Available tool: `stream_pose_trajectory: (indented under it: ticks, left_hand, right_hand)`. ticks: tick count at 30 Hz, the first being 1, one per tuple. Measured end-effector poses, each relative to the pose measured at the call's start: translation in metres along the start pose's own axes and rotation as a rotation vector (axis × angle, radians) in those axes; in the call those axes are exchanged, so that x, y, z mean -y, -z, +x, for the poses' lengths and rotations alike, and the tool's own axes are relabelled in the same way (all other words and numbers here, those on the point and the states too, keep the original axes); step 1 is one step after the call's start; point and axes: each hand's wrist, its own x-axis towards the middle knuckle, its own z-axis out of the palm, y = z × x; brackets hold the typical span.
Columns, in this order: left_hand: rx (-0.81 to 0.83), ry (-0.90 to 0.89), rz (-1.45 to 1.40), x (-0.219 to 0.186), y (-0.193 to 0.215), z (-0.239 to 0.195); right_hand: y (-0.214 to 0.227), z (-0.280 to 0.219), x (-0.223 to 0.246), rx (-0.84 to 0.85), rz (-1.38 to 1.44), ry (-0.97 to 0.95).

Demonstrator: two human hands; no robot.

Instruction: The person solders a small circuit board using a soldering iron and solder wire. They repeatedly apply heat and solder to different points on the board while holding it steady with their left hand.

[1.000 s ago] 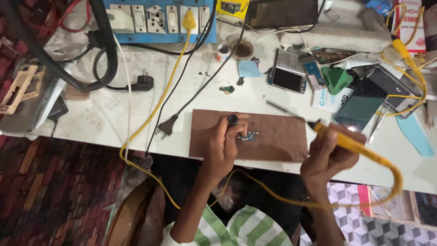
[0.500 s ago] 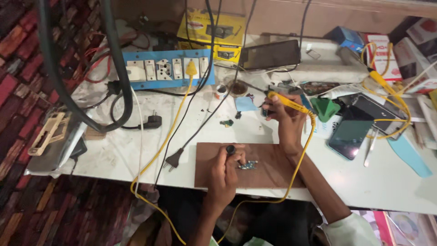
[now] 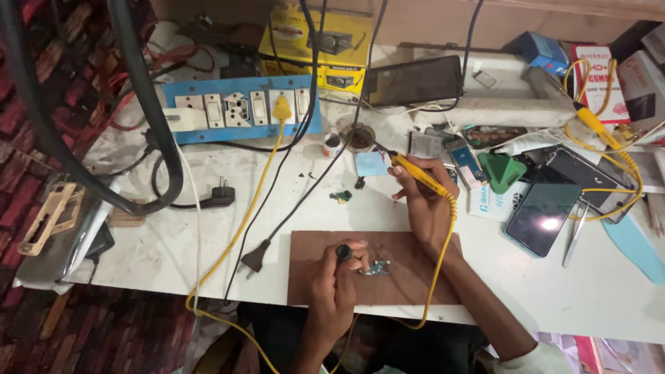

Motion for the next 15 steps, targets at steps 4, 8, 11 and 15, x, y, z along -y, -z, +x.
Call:
stream_pose_trajectory:
  ticks: [4,8,11,15]
  left_hand:
    - [0.009,-0.008,-0.05,0.0009,0.0005,-0.0006]
    - [0.015,0.0,-0.036,0.0011,0.0011,-0.0003]
    - [0.002,-0.006,-0.045,-0.0005,-0.0004,0.0009]
    - [-0.017,-0.018,-0.025,-0.0077,-0.0016,0.0052]
  right_hand:
    - [-0.0002,0.0,-0.0003,0.017,-0.038,0.064]
    - [0.0003,-0.002,-0.0032,0.022,-0.007,0.072]
    - [0.0007,-0.0019,-0.0039,0.027,-0.023,0.082]
    - [0.0,-0.0023,0.0005,0.042,-0.042,0.084]
